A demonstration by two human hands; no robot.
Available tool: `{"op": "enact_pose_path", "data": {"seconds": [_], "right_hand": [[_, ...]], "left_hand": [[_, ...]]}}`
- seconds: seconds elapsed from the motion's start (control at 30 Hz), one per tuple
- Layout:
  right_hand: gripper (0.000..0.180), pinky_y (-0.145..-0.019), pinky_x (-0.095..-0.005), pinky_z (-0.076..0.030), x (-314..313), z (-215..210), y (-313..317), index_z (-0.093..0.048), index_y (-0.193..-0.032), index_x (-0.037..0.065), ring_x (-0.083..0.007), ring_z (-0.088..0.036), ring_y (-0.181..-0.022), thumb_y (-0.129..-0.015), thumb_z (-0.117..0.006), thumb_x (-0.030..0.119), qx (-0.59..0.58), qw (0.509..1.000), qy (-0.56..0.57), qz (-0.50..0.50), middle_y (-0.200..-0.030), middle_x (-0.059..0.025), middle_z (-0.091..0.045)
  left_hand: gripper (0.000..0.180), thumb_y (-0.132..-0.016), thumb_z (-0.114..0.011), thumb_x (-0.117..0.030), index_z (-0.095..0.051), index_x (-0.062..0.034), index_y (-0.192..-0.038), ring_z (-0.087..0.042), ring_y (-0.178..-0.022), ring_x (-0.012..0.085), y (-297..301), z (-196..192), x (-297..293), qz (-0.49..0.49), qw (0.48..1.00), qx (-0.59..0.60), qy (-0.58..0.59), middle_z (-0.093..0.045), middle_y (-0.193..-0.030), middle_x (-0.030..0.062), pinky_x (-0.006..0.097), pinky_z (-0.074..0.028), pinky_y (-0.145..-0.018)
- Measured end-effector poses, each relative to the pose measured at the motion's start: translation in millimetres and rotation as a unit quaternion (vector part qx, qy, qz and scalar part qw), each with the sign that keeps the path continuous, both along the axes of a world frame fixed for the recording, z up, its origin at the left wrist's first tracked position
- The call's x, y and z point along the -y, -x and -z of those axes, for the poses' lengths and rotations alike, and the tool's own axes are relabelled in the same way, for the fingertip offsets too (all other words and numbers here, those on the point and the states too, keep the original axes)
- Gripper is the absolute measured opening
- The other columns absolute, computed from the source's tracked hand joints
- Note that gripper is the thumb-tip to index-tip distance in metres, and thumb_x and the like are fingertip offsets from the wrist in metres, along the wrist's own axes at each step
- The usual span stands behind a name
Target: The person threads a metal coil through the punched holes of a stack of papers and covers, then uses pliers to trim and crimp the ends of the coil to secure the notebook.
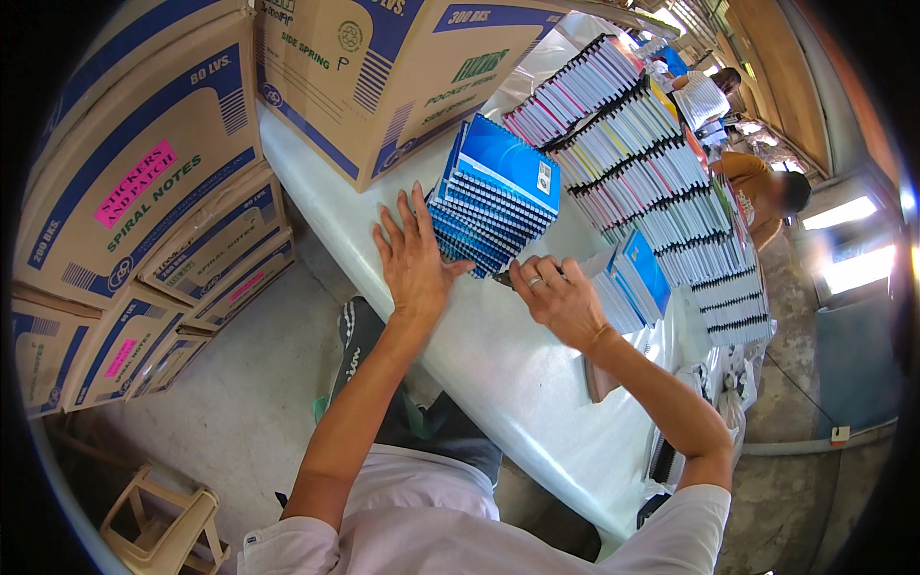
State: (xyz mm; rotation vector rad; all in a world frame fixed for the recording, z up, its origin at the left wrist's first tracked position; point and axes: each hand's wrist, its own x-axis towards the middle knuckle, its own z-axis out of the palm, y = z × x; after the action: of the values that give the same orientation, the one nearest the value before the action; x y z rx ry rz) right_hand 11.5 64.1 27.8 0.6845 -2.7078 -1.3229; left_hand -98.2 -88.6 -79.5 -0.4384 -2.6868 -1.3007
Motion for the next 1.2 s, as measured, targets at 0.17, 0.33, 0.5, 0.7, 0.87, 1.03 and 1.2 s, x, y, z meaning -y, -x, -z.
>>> {"op": "enact_pose_path", "data": {"seconds": [0.17,0.33,0.5,0.7,0.87,1.03,1.2], "right_hand": [[0.039,-0.077,-0.0405,-0.044,36.3,25.1,-9.5,-0.065,-0.112,0.003,-0.0265,-0.059,-0.089,-0.087,-0.063,0.033,-0.008,0.978,-0.007,0.208,-0.087,-0.0062,-0.060],[0.050,-0.101,-0.0412,-0.035,13.8,-17.9,0.5,-0.057,-0.126,0.009,-0.0185,-0.046,-0.112,-0.083,-0.070,0.031,-0.001,0.991,0.124,0.050,-0.111,-0.0041,-0.053],[0.047,-0.099,-0.0402,-0.037,-18.2,-12.3,6.3,-0.057,-0.126,0.013,-0.0202,-0.045,-0.113,-0.085,-0.069,0.033,-0.018,0.998,0.013,-0.064,-0.110,-0.0046,-0.050],[0.038,-0.095,-0.0344,-0.040,12.5,1.2,8.1,-0.062,-0.120,0.006,-0.0190,-0.053,-0.104,-0.089,-0.063,0.028,0.082,0.968,0.074,0.227,-0.099,-0.0035,-0.059],[0.042,-0.095,-0.0386,-0.042,18.9,4.4,-3.4,-0.065,-0.116,0.008,-0.0213,-0.056,-0.100,-0.084,-0.070,0.033,0.012,0.975,0.121,0.187,-0.091,-0.0052,-0.059],[0.040,-0.099,-0.0393,-0.039,-5.2,-26.5,8.1,-0.060,-0.121,0.011,-0.0205,-0.051,-0.110,-0.085,-0.068,0.025,-0.028,0.995,0.078,-0.055,-0.105,-0.0061,-0.056],[0.040,-0.099,-0.0384,-0.040,-19.6,-22.3,14.5,-0.058,-0.125,0.014,-0.0199,-0.048,-0.112,-0.086,-0.066,0.016,0.006,0.994,0.031,-0.105,-0.107,-0.0046,-0.051]], "left_hand": [[0.132,-0.055,-0.092,-0.036,-0.010,-0.0068,-0.154,-0.025,-0.141,0.0495,0.3,-1.7,1.0,0.001,1.000,0.015,0.010,-0.026,-0.155,0.0243,0.059,-0.017,-0.115],[0.133,-0.055,-0.092,-0.038,-0.009,-0.0075,-0.154,-0.022,-0.142,0.0497,1.5,-5.4,1.9,-0.010,0.999,0.020,-0.026,-0.025,-0.155,0.0245,0.059,-0.015,-0.115],[0.133,-0.055,-0.092,-0.039,-0.009,-0.0075,-0.154,-0.022,-0.142,0.0495,0.2,-8.9,-2.2,-0.006,1.000,0.026,-0.015,-0.024,-0.156,0.0250,0.060,-0.015,-0.115],[0.133,-0.055,-0.092,-0.038,-0.009,-0.0076,-0.154,-0.021,-0.142,0.0503,1.5,-3.7,-1.3,0.000,1.000,0.014,-0.021,-0.025,-0.155,0.0250,0.060,-0.016,-0.114],[0.132,-0.055,-0.092,-0.038,-0.010,-0.0074,-0.154,-0.021,-0.142,0.0512,3.2,-3.5,0.4,-0.002,1.000,0.019,-0.022,-0.025,-0.155,0.0261,0.061,-0.017,-0.114],[0.132,-0.055,-0.092,-0.037,-0.010,-0.0075,-0.154,-0.020,-0.142,0.0511,0.3,-8.0,-0.7,0.000,0.999,0.026,-0.029,-0.023,-0.155,0.0265,0.061,-0.017,-0.114],[0.132,-0.054,-0.093,-0.035,-0.009,-0.0077,-0.153,-0.020,-0.142,0.0511,0.2,-7.7,-1.3,0.004,0.999,0.025,-0.026,-0.023,-0.155,0.0268,0.060,-0.017,-0.114]]}}
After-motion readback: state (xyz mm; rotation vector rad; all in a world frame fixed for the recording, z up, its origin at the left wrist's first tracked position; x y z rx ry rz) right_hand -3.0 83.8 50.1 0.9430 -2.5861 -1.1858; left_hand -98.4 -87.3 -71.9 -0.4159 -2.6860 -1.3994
